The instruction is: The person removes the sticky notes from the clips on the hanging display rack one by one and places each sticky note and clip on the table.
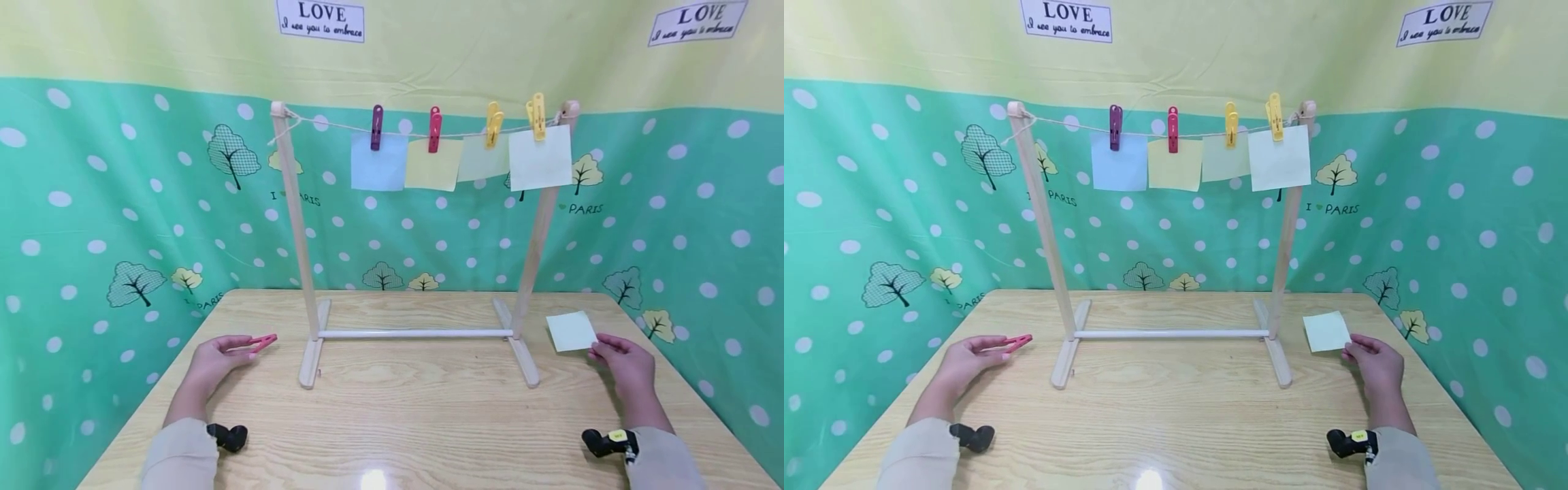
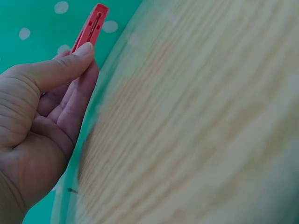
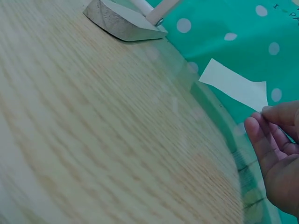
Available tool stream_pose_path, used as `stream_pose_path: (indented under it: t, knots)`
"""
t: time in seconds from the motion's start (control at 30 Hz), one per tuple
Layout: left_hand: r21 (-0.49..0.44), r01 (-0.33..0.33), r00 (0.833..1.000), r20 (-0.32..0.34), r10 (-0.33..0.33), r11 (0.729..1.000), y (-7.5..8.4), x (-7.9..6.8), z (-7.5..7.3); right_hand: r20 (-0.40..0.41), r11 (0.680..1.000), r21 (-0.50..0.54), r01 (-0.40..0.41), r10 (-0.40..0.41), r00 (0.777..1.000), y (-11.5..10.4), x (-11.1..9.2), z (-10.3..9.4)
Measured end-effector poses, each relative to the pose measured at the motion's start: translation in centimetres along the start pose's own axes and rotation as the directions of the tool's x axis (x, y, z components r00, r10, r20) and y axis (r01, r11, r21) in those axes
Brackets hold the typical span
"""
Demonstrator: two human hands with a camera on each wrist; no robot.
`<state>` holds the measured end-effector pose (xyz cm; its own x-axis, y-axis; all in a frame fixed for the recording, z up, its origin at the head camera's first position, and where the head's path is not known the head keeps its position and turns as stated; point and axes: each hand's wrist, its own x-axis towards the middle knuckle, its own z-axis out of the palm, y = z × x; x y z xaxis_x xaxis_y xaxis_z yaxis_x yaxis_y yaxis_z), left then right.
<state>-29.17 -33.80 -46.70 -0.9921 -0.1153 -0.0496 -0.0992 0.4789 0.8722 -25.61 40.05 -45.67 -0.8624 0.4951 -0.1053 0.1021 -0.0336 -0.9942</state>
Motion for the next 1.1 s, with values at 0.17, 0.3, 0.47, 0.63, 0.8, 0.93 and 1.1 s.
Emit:
stream_pose_path:
  t: [0.17, 0.3, 0.47, 0.63, 0.8, 0.93, 1.1]
  knots:
    - [0.018, -0.02, 1.0, 0.004, 0.02, 1.0, -0.6, 0.5, 0.1, 0.001, 0.997, -0.075, 0.004, -0.004, 1.0, 0.3, 0.2, -0.1]
    - [0.034, -0.011, 1.0, 0.0, 0.011, 0.999, -0.6, 0.5, 0.1, 0.015, 0.99, -0.137, 0.023, -0.021, 1.0, 0.5, 0.3, -0.3]
    - [0.065, -0.008, 1.0, 0.003, 0.007, 0.998, -0.7, 0.4, 0.2, 0.036, 0.954, -0.29, 0.076, -0.069, 0.997, 1.0, 0.4, -0.2]
    - [0.098, -0.023, 1.0, -0.002, 0.024, 0.995, -0.7, 0.5, 0.4, 0.026, 0.908, -0.409, 0.092, -0.089, 0.996, 1.5, 0.5, -0.3]
    - [0.11, -0.033, 0.999, 0.001, 0.033, 0.993, -0.6, 0.5, 0.5, 0.037, 0.83, -0.549, 0.103, -0.1, 0.994, 1.6, 0.6, -0.7]
    - [0.102, -0.036, 0.999, -0.001, 0.037, 0.994, -0.6, 0.5, 0.5, 0.067, 0.78, -0.61, 0.141, -0.127, 0.99, 1.6, 0.6, -0.9]
    - [0.091, -0.033, 0.999, -0.008, 0.034, 0.995, -0.7, 0.4, 0.6, 0.073, 0.75, -0.642, 0.161, -0.148, 0.986, 1.6, 0.6, -1.0]
